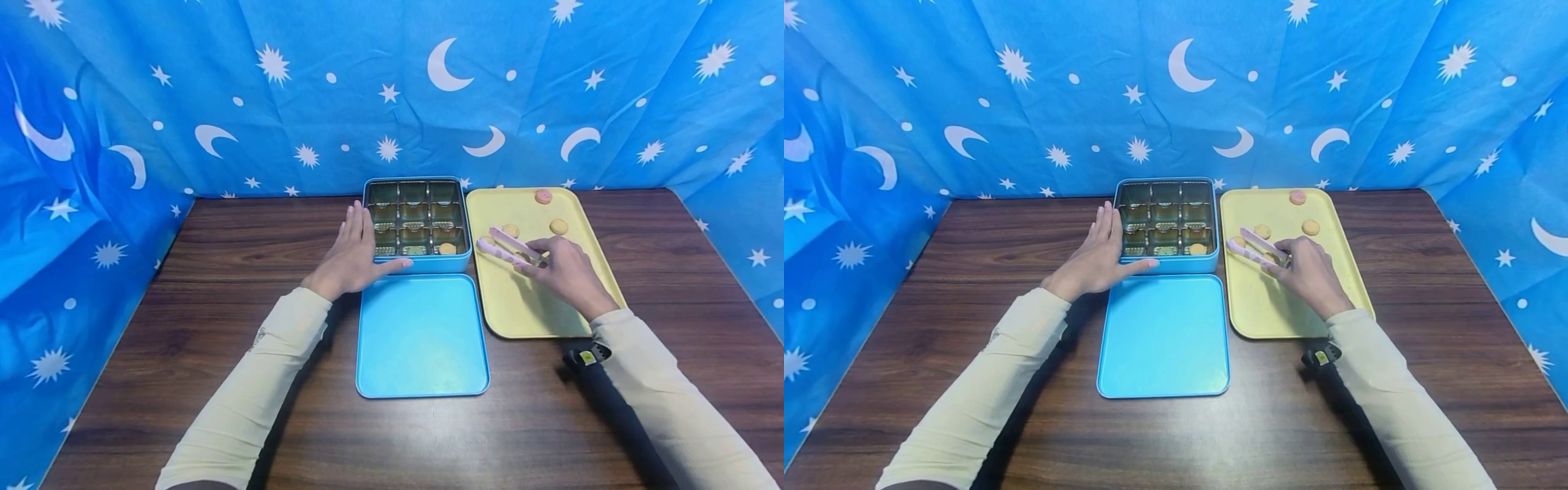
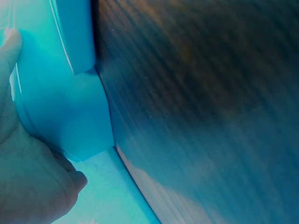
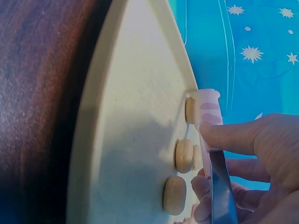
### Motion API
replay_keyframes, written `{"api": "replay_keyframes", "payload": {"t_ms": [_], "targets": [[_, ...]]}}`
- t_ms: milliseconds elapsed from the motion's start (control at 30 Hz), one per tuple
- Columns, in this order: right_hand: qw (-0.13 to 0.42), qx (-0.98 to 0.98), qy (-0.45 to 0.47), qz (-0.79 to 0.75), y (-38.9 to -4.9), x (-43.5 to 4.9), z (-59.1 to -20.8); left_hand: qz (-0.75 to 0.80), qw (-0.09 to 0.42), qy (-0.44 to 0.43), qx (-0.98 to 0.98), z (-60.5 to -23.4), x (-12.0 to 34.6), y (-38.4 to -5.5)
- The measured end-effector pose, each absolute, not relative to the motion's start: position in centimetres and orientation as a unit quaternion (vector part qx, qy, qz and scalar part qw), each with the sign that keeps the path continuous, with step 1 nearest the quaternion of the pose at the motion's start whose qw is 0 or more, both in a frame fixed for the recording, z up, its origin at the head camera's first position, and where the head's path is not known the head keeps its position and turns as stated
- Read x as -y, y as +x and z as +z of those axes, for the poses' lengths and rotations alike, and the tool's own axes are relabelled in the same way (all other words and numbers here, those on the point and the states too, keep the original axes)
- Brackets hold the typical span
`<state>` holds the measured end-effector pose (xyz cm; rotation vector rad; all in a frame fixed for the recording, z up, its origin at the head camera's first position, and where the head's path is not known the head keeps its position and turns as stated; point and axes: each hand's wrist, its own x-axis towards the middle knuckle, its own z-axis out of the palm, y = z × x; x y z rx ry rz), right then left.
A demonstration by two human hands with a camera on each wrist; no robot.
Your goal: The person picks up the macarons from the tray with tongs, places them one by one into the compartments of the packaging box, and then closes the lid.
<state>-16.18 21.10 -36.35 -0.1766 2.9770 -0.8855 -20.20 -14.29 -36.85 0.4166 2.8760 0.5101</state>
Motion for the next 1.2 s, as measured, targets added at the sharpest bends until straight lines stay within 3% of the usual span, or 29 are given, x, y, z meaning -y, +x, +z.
{"api": "replay_keyframes", "payload": {"t_ms": [500,1200], "targets": [[0.034,-0.956,-0.055,-0.285,-16.3,-21.0,-36.7,0.170,0.093,0.143,-0.971,-37.0,14.4,-20.3],[-0.041,-0.949,-0.064,-0.307,-15.6,-21.2,-35.4,0.171,0.093,0.148,-0.970,-36.8,14.4,-20.1]]}}
